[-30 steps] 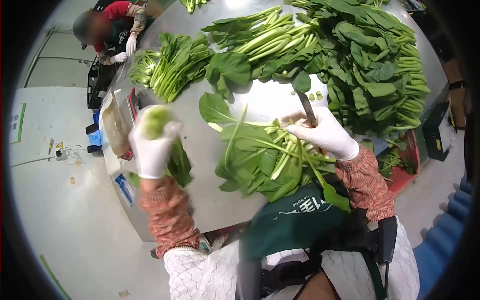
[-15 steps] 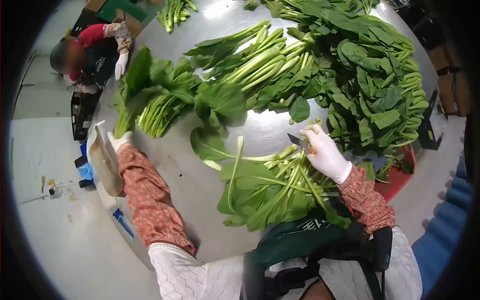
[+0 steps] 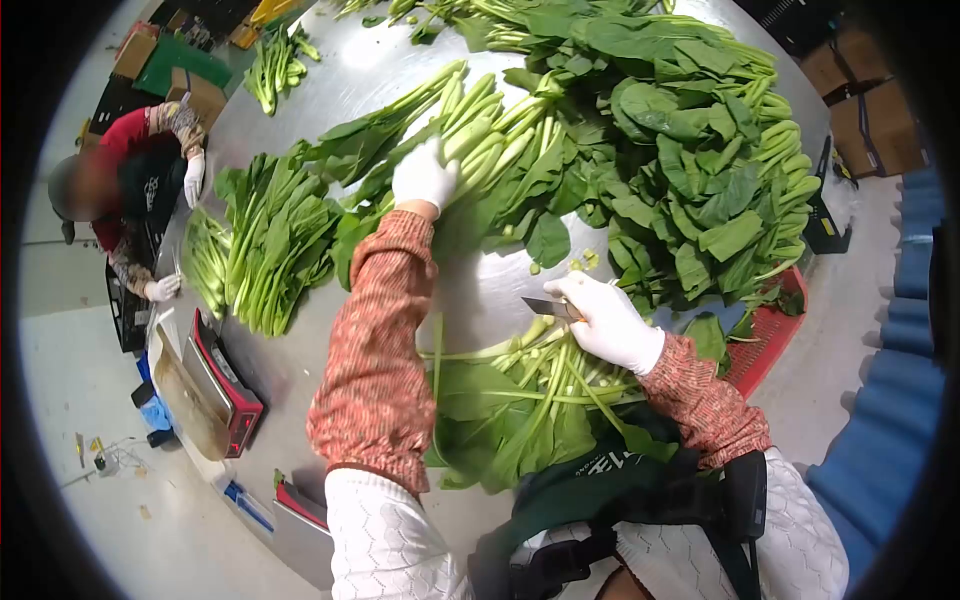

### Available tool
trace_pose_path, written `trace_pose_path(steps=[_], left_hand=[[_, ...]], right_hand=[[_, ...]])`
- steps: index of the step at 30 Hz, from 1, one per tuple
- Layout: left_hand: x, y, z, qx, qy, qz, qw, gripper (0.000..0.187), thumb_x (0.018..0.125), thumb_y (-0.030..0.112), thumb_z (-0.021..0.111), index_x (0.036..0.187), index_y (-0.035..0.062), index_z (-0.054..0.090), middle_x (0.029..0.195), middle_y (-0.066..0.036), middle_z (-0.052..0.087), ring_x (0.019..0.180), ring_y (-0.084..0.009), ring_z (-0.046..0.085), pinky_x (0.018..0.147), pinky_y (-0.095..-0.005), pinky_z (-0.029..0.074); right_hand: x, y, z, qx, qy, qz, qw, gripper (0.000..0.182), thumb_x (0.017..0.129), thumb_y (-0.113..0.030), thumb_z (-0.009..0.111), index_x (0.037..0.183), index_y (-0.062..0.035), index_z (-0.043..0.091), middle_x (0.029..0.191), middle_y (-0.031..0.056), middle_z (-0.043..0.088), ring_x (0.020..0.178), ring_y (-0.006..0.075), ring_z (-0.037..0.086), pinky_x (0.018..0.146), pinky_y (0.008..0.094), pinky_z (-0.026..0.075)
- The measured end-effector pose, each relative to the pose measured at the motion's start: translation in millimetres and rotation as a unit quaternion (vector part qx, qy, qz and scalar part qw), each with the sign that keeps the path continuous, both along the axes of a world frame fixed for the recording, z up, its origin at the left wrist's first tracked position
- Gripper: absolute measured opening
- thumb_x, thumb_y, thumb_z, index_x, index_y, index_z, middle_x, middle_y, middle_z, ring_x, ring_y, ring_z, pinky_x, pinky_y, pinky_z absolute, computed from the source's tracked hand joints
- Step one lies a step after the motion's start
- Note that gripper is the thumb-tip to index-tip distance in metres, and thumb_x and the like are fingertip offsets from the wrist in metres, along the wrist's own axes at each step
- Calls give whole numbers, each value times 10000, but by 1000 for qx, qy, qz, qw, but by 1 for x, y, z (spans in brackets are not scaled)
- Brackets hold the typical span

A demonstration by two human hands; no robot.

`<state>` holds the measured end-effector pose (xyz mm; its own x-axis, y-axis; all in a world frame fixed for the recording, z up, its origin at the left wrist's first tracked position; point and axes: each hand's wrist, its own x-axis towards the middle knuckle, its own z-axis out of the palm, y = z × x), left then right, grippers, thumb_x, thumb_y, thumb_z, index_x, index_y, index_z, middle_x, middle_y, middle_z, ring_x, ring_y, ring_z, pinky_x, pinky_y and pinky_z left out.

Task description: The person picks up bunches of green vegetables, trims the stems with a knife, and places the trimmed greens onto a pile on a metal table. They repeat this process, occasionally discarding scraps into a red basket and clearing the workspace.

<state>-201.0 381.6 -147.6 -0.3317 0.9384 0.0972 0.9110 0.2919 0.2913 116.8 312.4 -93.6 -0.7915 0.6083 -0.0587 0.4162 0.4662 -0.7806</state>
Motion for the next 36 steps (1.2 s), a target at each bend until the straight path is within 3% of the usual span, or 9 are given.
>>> trace_pose_path(steps=[3,7,13,16,17,22,32,35,36], left_hand=[[10,-7,-11,55,23,1,998,241,811,284,681,935,85,622,936,-146,667,914,-346,648,833,-465,506],[30,-59,45,162,49,-105,980,365,808,187,701,1155,89,642,975,-125,660,922,-313,638,879,-430,481],[65,-149,161,98,-276,-47,955,329,859,51,638,1184,11,600,1027,-130,659,890,-215,652,818,-309,512],[75,-186,188,16,-493,-26,869,364,902,112,585,1240,-12,537,1013,-46,616,889,-110,563,815,-256,478],[81,-197,187,8,-495,-43,868,400,969,204,540,1304,-12,502,1059,-42,613,931,-102,574,821,-248,471],[126,-226,177,-42,-531,15,846,388,950,173,647,1272,-1,519,1033,-23,626,846,-81,568,759,-233,474],[173,-253,186,-56,-599,31,798,383,911,130,701,1246,6,564,1040,-4,643,874,-57,573,774,-210,480],[165,-257,184,-70,-583,32,809,404,896,167,720,1232,1,571,971,-21,647,794,-76,581,728,-228,480],[164,-256,181,-76,-575,51,813,424,896,194,722,1234,-5,561,945,-43,652,776,-95,588,719,-242,481]], right_hand=[[17,2,-2,-13,18,-22,1000,426,752,35,548,1168,-46,581,1079,154,628,958,366,637,827,413,524],[29,3,-6,-50,68,-60,995,519,713,136,501,1205,-9,578,1022,155,637,878,289,646,805,324,512],[6,9,30,-132,184,-87,970,492,819,118,452,1286,7,566,822,93,613,701,110,528,668,242,455],[-3,4,54,-42,217,-73,973,342,853,78,535,1173,2,630,750,99,617,600,125,533,591,258,448],[-2,2,62,-48,190,-60,979,393,770,30,566,1146,-71,629,891,198,700,806,327,706,723,357,552],[3,-18,65,10,135,-15,991,364,757,-28,586,1109,-108,627,827,163,700,814,358,686,698,420,546],[26,-30,-6,9,-10,3,1000,345,838,-64,574,1177,-59,637,792,177,666,724,332,665,681,376,514],[48,-34,-36,-70,145,-51,986,268,871,-76,584,1121,-22,662,755,166,648,668,276,631,659,346,494],[50,-34,-21,-79,165,-58,981,210,912,-101,594,1078,-9,685,711,107,622,635,153,561,633,297,473]])
